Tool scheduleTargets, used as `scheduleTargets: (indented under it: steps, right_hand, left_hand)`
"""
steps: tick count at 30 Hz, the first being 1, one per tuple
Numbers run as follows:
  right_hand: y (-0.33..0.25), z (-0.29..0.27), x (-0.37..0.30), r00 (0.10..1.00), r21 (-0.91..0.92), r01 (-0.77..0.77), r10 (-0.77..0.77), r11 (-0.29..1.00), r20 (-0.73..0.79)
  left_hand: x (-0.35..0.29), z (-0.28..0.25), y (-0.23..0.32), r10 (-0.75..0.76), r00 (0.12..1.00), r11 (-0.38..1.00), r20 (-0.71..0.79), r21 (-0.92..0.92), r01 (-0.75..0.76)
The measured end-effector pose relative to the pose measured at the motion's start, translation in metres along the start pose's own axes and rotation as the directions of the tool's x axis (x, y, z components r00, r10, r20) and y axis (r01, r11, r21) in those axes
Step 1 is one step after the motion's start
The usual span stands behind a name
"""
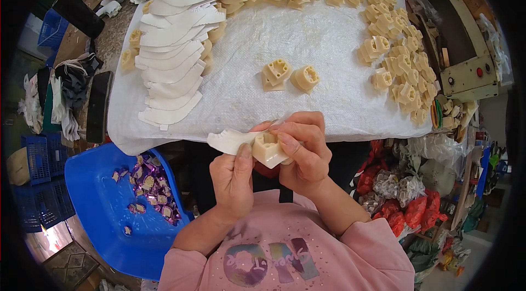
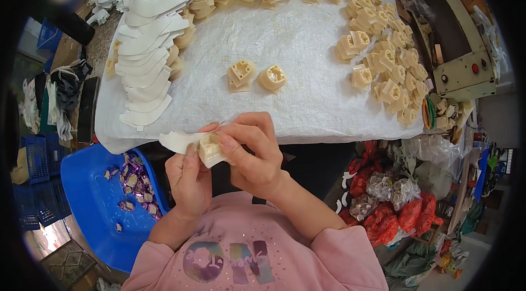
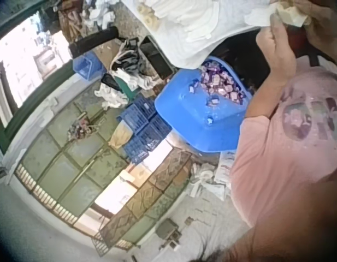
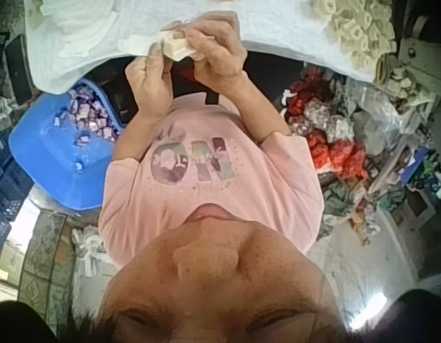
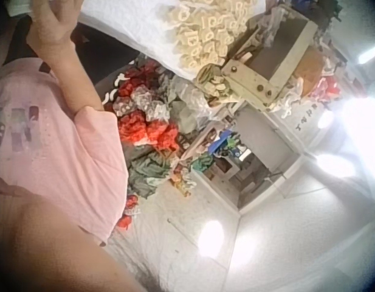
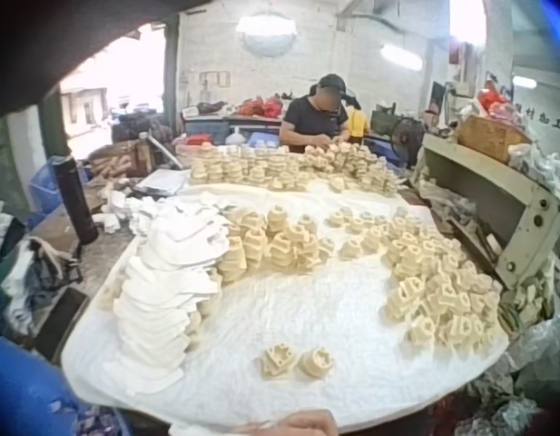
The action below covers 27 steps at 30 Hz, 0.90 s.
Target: Assemble structural shoe components by wrapping and attaching decorative/protective materials.
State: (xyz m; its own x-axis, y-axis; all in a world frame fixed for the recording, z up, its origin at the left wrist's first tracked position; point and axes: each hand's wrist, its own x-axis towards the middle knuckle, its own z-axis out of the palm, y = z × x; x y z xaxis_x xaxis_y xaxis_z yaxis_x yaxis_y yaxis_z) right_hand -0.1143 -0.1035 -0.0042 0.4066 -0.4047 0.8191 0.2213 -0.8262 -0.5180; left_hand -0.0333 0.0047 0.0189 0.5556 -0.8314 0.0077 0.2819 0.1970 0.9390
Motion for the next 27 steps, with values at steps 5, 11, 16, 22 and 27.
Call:
scheduleTargets:
  steps: [5,11,16,22,27]
  right_hand:
    - [0.008,-0.001,0.007,0.998,-0.144,0.058,-0.054,0.988,0.037]
    - [0.001,-0.01,0.015,0.993,-0.233,0.072,-0.049,0.97,0.107]
    - [-0.017,-0.016,0.03,0.944,-0.451,0.063,0.093,0.89,0.315]
    - [-0.017,-0.017,0.03,0.89,-0.446,0.063,0.152,0.893,0.429]
    - [-0.011,-0.016,0.025,0.882,-0.402,0.039,0.157,0.915,0.444]
  left_hand:
    - [0.004,-0.011,-0.003,0.033,0.998,0.986,0.055,0.162,-0.042]
    - [0.012,-0.017,0.012,0.204,0.97,0.953,-0.133,0.252,-0.166]
    - [0.012,-0.011,0.014,0.192,0.974,0.894,-0.123,0.43,-0.122]
    - [0.011,-0.013,0.001,0.281,0.959,0.759,-0.027,0.618,-0.205]
    - [0.012,-0.013,-0.009,0.45,0.885,0.563,0.122,0.73,-0.387]
